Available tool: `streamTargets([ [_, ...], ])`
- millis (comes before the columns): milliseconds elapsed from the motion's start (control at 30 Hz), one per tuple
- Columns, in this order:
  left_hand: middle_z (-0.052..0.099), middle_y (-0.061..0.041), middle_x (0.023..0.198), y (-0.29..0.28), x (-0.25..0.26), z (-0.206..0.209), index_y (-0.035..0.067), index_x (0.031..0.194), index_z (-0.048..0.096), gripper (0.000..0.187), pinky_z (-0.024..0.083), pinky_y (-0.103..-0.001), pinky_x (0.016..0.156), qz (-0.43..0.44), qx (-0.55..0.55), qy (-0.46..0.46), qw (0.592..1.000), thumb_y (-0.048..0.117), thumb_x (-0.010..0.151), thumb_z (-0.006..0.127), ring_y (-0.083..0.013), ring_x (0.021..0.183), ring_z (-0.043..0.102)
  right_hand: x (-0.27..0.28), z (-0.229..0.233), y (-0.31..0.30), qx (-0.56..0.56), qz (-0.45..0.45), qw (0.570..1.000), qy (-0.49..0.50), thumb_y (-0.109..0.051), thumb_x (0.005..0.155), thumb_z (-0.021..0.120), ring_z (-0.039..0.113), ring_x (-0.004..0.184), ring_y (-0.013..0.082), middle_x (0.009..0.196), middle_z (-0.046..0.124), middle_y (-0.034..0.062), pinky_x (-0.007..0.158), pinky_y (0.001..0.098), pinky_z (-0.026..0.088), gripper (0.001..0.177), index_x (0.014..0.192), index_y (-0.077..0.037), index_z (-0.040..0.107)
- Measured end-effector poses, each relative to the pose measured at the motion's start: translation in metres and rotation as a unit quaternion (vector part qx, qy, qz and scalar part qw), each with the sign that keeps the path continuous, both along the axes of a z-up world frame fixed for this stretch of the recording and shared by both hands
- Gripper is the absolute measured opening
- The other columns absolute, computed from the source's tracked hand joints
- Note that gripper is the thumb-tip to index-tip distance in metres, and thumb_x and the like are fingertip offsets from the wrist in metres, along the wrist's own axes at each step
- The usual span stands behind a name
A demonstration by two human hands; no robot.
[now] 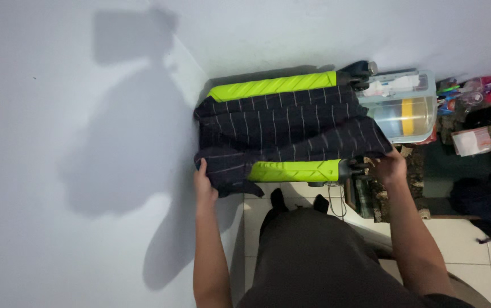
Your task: The person folds several garments on a lime green suitcase. They fold a green shirt, a patterned brown shirt, a dark striped shirt, and a plaid shirt, placing each folded item on the suitcase.
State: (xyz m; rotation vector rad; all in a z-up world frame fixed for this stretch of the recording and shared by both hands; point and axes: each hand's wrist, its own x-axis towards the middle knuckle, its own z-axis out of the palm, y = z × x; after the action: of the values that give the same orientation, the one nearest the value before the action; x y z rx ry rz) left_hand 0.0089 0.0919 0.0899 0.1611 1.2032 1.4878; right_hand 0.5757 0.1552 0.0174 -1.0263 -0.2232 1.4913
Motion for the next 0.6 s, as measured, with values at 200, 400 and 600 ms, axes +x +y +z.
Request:
streamTargets([
  [200, 0.064, -0.019, 0.137, -0.041, 0.000, 0.002, -0.001, 0.141, 0.054, 0.063, 0.054, -0.049, 0.104, -0.008, -0.032, -0.045, 0.998, 0.043, 0.097, 0.062, -0.0348, 0.123, 0.065, 0.017, 0.006, -0.004, 0.034, 0.137, 0.990, 0.008, -0.015, 0.078, 0.055, 0.055, 0.130, 0.0292, 0.138, 0.062, 0.0112, 0.110, 0.0592, 0.035, 0.062, 0.140, -0.006, 0.054],
  [400, 0.062, -0.017, 0.140, -0.074, 0.002, -0.020, 0.001, 0.143, 0.053, 0.068, 0.051, -0.049, 0.106, -0.053, -0.063, -0.134, 0.988, 0.049, 0.096, 0.060, -0.0343, 0.126, 0.062, 0.019, 0.003, 0.016, -0.048, 0.172, 0.957, -0.229, -0.039, 0.094, 0.068, 0.057, 0.128, 0.0227, 0.136, 0.064, 0.0068, 0.109, 0.0415, 0.040, 0.058, 0.141, -0.005, 0.059],
  [600, 0.060, -0.018, 0.145, -0.077, -0.007, -0.071, -0.002, 0.147, 0.051, 0.073, 0.047, -0.047, 0.112, -0.062, -0.079, -0.097, 0.990, 0.049, 0.097, 0.062, -0.0340, 0.131, 0.060, 0.006, 0.004, 0.050, -0.036, 0.216, 0.887, -0.407, -0.030, 0.102, 0.080, 0.058, 0.099, 0.0210, 0.108, 0.066, 0.0139, 0.085, 0.0349, 0.046, 0.045, 0.119, 0.009, 0.068],
])
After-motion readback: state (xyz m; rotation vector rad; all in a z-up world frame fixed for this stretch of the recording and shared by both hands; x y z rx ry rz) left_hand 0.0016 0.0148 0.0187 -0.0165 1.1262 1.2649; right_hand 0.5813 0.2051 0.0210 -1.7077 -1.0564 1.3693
